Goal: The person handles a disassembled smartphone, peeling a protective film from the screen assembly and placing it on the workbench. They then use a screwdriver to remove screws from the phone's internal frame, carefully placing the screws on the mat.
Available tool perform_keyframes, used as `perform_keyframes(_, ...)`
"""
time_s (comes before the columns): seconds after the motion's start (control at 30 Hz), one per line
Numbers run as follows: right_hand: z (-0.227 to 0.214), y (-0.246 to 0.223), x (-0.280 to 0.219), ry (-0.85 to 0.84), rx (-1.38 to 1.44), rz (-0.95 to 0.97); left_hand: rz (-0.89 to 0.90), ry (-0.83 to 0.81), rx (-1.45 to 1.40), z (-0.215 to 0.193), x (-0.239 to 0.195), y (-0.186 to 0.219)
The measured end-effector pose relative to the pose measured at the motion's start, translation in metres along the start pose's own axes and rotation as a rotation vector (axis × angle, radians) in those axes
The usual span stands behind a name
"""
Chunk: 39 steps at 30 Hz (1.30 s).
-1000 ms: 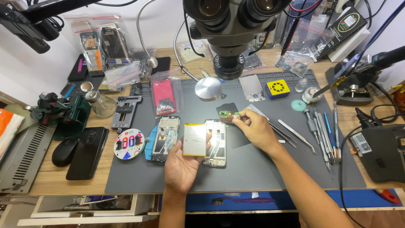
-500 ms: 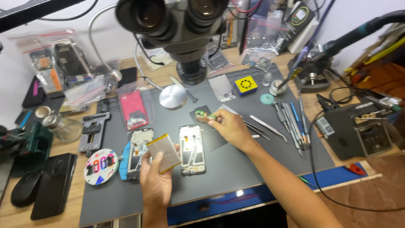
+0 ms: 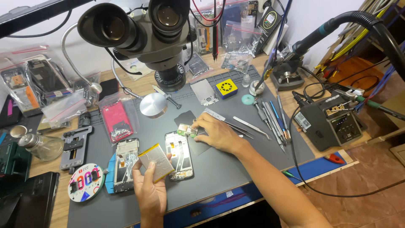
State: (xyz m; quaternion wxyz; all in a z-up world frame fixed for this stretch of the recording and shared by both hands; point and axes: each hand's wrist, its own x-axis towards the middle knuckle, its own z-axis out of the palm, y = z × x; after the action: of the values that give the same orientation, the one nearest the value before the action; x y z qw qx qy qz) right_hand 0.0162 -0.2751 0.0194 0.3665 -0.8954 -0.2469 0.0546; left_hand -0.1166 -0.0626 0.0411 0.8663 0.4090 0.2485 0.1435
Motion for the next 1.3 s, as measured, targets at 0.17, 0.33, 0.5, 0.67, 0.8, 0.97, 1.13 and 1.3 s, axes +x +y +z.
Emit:
perform_keyframes(0.17,-0.045,0.008,-0.030,0.172,0.062,0.080,0.030,-0.003,0.000,-0.003,-0.002,0.001)
perform_keyframes(0.33,-0.080,0.028,-0.067,0.330,-0.042,0.314,0.021,-0.025,0.005,-0.006,-0.001,-0.002)
perform_keyframes(0.5,-0.073,0.047,-0.083,0.185,-0.232,0.434,-0.021,-0.042,-0.008,-0.004,-0.003,0.002)
perform_keyframes(0.67,-0.059,0.077,-0.078,0.231,-0.280,0.385,0.004,-0.144,-0.039,-0.020,0.004,-0.011)
perform_keyframes(0.8,-0.060,0.063,-0.076,0.238,-0.320,0.430,0.004,-0.201,-0.050,-0.038,0.016,-0.027)
perform_keyframes(0.97,-0.067,0.005,-0.077,0.306,-0.155,0.429,-0.050,-0.267,-0.071,-0.033,0.008,-0.015)
perform_keyframes(1.13,-0.032,-0.041,-0.069,0.318,0.113,0.134,-0.092,-0.312,-0.060,-0.036,0.009,-0.019)
perform_keyframes(1.3,0.022,-0.069,-0.046,0.239,0.218,-0.186,-0.101,-0.321,0.005,-0.044,0.013,-0.027)
